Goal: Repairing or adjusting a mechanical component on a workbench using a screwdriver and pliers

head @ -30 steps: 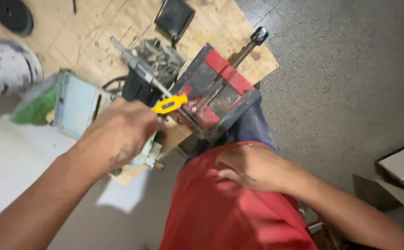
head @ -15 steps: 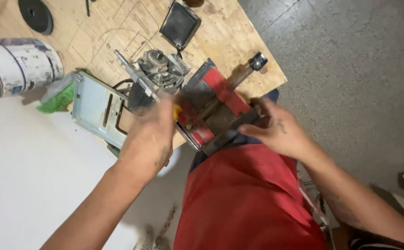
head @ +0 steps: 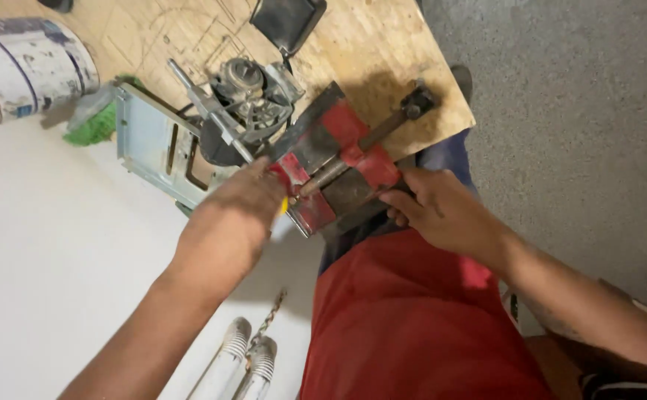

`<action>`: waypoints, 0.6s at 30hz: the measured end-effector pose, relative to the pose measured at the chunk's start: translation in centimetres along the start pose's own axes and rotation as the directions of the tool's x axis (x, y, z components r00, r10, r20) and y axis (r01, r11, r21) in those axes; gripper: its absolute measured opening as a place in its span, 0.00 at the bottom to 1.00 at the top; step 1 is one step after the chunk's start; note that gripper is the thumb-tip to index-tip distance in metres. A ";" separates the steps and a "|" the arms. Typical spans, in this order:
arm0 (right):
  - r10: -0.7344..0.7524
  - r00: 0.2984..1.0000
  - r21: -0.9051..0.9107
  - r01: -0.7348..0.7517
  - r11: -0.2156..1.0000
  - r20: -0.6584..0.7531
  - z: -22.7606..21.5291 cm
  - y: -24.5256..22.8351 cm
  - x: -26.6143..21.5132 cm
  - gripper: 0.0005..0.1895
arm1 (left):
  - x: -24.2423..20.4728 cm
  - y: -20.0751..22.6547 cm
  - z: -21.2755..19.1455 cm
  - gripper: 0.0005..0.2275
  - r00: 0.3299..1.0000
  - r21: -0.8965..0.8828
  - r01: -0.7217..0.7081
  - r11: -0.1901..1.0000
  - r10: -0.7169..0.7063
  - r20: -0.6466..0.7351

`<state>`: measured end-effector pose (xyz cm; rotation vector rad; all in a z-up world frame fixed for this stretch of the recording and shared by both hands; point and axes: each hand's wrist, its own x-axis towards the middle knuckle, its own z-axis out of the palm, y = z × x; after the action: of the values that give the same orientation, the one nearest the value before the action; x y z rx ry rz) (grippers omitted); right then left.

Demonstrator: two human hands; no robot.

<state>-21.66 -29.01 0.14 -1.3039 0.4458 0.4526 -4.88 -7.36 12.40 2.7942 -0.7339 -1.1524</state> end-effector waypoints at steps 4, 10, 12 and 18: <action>0.007 1.000 0.102 -0.007 0.995 0.002 0.3 2.3 0.2 0.10 | -1.0 -0.6 -1.4 0.14 0.660 0.596 -0.694 0.405 0.688 0.301; 0.075 0.996 0.157 -0.080 0.984 0.039 0.7 4.5 0.7 0.11 | -2.6 -0.8 -0.3 0.25 0.960 0.175 -0.241 0.955 0.261 -0.102; 0.059 0.997 0.171 -0.067 0.983 0.052 0.6 4.3 0.8 0.11 | -2.2 -1.7 0.1 0.34 0.999 -0.201 0.035 0.979 -0.032 0.017; 0.009 0.999 0.145 -0.013 0.989 0.033 0.2 4.5 0.9 0.11 | 1.6 -2.3 -2.4 0.08 0.640 0.533 -0.708 0.464 0.741 0.205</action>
<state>-23.40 -27.82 -3.98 -1.1526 0.4504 0.4419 -1.34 -6.36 12.68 2.2794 -2.3099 -0.7171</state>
